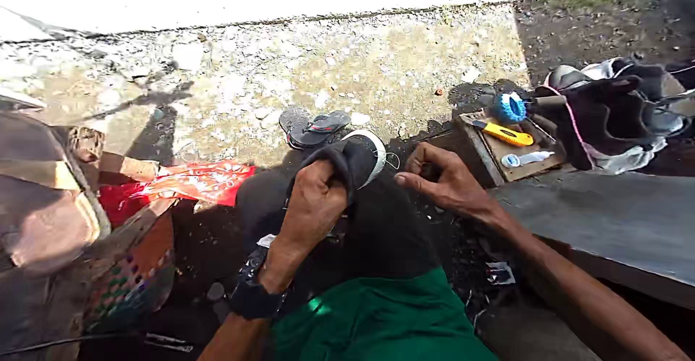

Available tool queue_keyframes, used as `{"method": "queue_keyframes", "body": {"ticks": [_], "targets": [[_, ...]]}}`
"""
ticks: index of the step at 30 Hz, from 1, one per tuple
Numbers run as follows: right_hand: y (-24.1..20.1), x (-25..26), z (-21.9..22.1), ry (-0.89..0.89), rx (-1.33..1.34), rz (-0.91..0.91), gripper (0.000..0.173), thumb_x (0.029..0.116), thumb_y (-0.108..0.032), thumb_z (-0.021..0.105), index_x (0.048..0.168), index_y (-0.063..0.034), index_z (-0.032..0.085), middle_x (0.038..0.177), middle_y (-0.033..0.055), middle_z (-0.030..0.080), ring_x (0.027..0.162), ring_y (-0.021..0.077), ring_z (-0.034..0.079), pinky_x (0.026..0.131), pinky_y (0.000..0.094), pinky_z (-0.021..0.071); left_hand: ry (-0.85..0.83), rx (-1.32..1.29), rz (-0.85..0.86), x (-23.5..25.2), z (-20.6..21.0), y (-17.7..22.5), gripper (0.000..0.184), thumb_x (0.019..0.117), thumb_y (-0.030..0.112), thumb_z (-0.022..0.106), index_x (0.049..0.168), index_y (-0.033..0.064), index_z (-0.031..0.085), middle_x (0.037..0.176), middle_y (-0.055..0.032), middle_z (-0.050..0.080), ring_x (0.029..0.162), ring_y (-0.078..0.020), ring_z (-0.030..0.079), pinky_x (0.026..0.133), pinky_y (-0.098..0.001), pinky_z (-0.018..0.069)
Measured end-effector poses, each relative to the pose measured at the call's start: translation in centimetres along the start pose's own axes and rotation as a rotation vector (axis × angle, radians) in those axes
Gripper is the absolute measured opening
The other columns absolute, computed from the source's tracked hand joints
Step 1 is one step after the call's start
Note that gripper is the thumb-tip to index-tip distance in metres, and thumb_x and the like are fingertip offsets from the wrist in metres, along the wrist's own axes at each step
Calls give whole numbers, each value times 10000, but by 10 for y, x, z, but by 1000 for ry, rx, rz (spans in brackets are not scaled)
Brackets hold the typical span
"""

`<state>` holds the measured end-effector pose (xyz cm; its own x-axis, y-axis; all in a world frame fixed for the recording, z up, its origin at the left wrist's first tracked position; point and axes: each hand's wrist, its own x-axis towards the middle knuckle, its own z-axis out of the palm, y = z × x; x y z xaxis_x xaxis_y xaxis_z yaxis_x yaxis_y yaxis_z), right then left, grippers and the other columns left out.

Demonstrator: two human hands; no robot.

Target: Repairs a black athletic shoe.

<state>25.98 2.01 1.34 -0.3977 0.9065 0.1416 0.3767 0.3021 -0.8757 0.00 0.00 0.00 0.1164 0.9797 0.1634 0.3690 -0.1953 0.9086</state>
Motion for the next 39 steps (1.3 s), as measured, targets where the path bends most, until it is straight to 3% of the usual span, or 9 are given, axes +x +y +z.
{"method": "queue_keyframes", "body": {"ticks": [2,7,11,17,22,25,31,35,39], "targets": [[3,-4,9,114,49,-21,311,938,-294,753,1041,-16,660,917,10,700,703,-5,586,606,168,489,10,-8,13,0,1,3,102,913,78,622,924,75,724,882,21,718,856,-1,677,809,-221,572],[14,-2,30,259,-75,-182,446,936,-320,758,1252,-19,663,1082,91,709,740,72,609,642,252,535,23,-19,42,1,4,7,85,904,48,635,911,57,719,871,22,720,849,2,681,799,-198,574],[9,5,32,293,111,-242,187,1008,-171,654,995,-6,741,1010,64,712,819,48,648,699,197,550,24,-12,21,0,4,9,86,903,39,634,910,56,718,862,26,716,838,14,675,785,-173,563],[-24,-6,-24,144,803,-89,276,1035,-326,566,926,-115,707,839,-11,684,578,21,571,532,182,497,28,45,6,3,1,11,89,900,46,634,903,64,721,854,33,719,844,27,675,798,-174,558],[-34,-19,-47,104,799,-74,299,1008,-343,588,787,-154,659,680,-77,572,537,-14,481,503,147,403,55,127,86,4,7,6,103,886,67,629,809,53,696,779,8,692,781,16,658,751,-178,532],[-36,-26,-46,56,849,-67,258,995,-357,634,817,-171,650,714,-83,581,565,-13,506,523,150,428,67,136,99,4,9,4,107,882,96,644,799,60,702,763,2,692,768,-1,663,738,-201,535],[-2,-27,-42,104,437,201,72,951,-175,670,1018,-158,649,727,-84,597,522,4,524,474,162,465,45,138,31,6,-1,6,127,906,80,617,818,70,707,771,26,693,765,15,658,723,-198,535],[25,-26,-37,194,124,87,150,935,-91,576,944,-110,724,827,-71,678,635,-34,553,564,145,458,23,94,-24,1,3,13,126,895,67,614,825,67,720,764,16,699,750,-13,670,707,-229,557],[41,2,10,90,-8,8,354,1000,-298,589,1257,-102,735,941,-16,736,680,-54,554,642,159,488,3,152,-129,0,-2,20,137,893,111,630,807,49,716,732,-54,689,718,-155,688,681,-403,569]]}}
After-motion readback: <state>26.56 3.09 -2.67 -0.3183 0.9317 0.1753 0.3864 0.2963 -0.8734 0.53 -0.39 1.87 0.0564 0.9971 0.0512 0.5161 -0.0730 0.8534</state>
